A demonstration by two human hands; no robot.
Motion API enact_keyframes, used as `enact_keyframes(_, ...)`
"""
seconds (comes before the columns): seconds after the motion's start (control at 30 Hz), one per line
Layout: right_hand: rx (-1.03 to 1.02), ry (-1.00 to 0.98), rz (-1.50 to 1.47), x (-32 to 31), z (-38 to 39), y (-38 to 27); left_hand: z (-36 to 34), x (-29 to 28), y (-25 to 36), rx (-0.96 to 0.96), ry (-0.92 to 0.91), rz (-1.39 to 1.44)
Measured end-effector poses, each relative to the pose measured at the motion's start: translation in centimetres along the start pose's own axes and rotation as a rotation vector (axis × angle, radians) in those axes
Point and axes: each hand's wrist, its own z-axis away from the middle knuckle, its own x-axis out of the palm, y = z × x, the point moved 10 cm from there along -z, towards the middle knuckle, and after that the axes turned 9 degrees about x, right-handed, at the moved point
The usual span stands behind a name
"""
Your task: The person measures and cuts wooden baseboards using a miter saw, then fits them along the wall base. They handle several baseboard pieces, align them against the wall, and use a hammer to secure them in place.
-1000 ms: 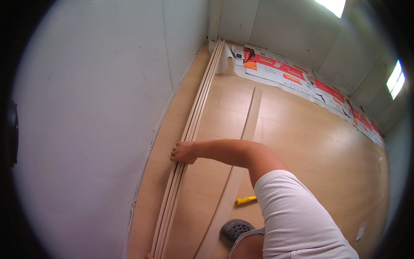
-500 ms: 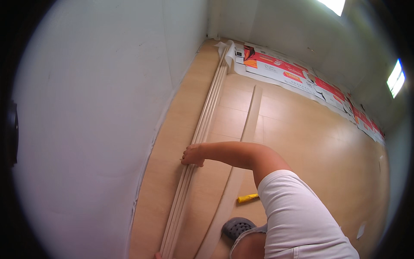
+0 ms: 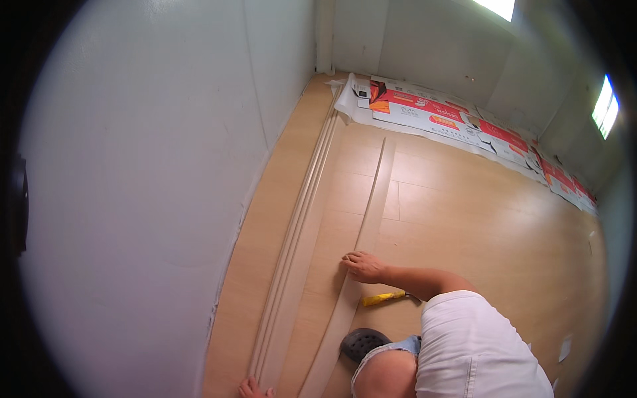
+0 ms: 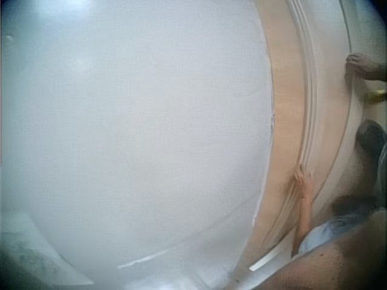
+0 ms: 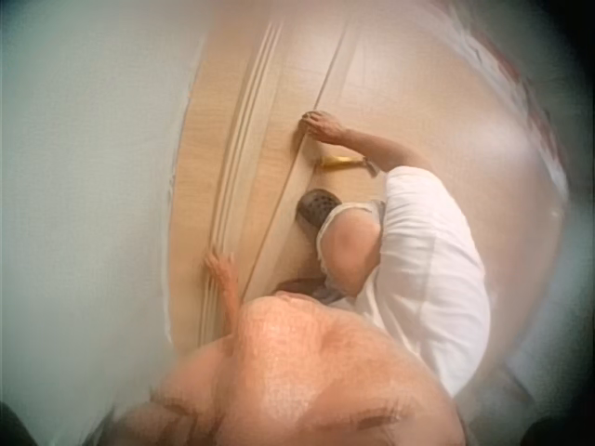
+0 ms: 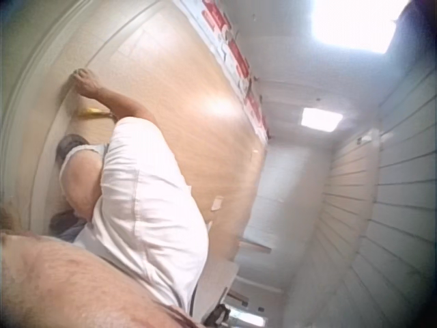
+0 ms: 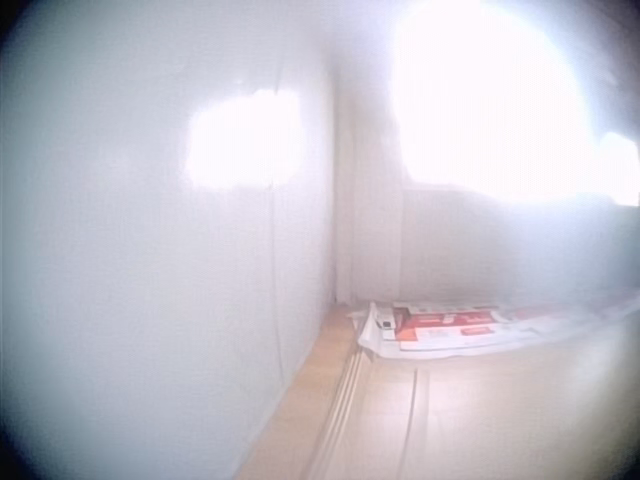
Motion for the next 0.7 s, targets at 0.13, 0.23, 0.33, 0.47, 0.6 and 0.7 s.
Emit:
enact_keyframes(0.13,-0.023,0.055,-0.021,0.1,2.9,0.4,0.7,-2.2,5.4,-0.021,-0.070,-0.094)
enact_keyframes(0.23,0.257,-0.124,-0.076,2.5,0.7,3.1,-0.2,1.3,3.2,0.056,0.042,-0.236)
enact_keyframes(0.33,0.359,0.066,-0.119,1.0,-2.5,3.4,-0.5,3.7,0.7,0.011,0.145,-0.118)
enact_keyframes(0.47,0.527,0.154,-0.270,3.0,-6.7,5.5,-0.1,-1.3,0.6,-0.205,0.048,0.182)
enact_keyframes(0.6,0.698,0.346,-0.739,5.9,-10.8,8.6,0.4,3.1,-2.8,-0.343,-0.115,0.401)
enact_keyframes(0.7,0.841,0.455,-1.461,7.2,-14.7,7.3,2.7,3.9,-4.3,-0.233,0.056,0.279)
